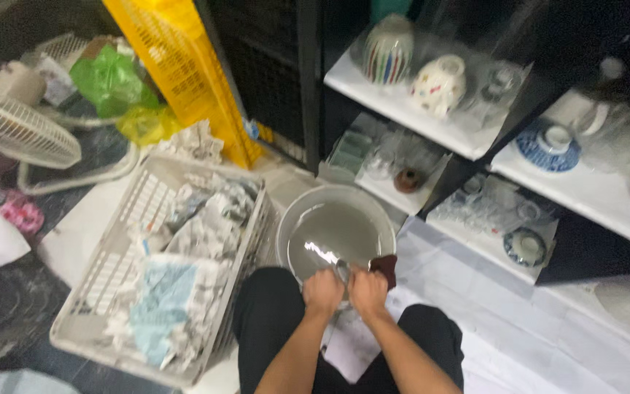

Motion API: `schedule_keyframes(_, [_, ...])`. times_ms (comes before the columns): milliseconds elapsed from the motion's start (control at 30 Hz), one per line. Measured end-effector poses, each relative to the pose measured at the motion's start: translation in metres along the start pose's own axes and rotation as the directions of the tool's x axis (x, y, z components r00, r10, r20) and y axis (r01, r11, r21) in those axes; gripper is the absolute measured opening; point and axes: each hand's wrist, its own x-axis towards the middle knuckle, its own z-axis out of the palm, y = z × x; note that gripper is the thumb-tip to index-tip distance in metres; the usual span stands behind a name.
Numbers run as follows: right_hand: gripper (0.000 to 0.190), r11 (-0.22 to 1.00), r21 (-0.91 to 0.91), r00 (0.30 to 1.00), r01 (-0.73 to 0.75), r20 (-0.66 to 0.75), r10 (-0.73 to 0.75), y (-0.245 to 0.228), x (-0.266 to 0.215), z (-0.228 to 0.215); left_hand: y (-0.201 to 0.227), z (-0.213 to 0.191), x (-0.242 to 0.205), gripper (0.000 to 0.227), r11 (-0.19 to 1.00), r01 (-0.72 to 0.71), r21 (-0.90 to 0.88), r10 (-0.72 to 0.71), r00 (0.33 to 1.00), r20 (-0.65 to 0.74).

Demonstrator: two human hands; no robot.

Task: The person unwraps small ceramic bowls from newspaper, washes them in a bucket of water, and places them on a shelf. The person repeats this process for multiple bowls.

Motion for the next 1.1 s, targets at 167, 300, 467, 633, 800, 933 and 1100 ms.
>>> schedule_keyframes(167, [0.026, 0.998, 0.056, 0.984, 0.018, 0.173, -0.027, 0.011, 0.021, 0.031, -0.002, -0.001, -0.001, 0.028, 0.998, 0.065, 0.005, -0.064, 0.989, -0.134])
schedule_keyframes(300, [0.038, 0.988, 0.121, 0.983, 0.094, 0.143, -0.112, 0.026, 0.065, 0.063, 0.001, 0.010, -0.007, 0.013, 0.997, -0.049, -0.055, 0.035, 0.975, -0.219])
schedule_keyframes(467, [0.062, 0.881, 0.366, 0.929, -0.300, 0.322, 0.183, 0.029, 0.104, 0.090, -0.011, 0.018, -0.007, 0.009, 0.995, -0.050, -0.088, 0.026, 0.967, -0.253])
schedule_keyframes(633, [0.068, 0.801, 0.460, 0.911, -0.382, 0.335, 0.242, 0.020, 0.116, 0.096, -0.011, 0.023, -0.007, 0.009, 0.995, -0.030, -0.099, 0.005, 0.972, -0.236])
schedule_keyframes(800, [0.041, 0.904, 0.324, 0.877, -0.280, 0.470, 0.103, 0.009, 0.117, 0.100, -0.012, 0.019, -0.007, 0.007, 0.991, -0.044, -0.126, 0.013, 0.971, -0.240])
schedule_keyframes(933, [0.052, 0.872, 0.283, 0.863, -0.399, 0.438, 0.252, 0.010, 0.113, 0.104, -0.007, 0.015, -0.004, 0.009, 0.994, -0.020, -0.107, -0.003, 0.976, -0.218])
schedule_keyframes(1100, [0.057, 0.899, 0.172, 0.791, -0.403, 0.559, 0.248, 0.020, 0.095, 0.114, -0.006, 0.014, -0.017, 0.030, 0.996, 0.008, -0.088, -0.021, 0.989, -0.148])
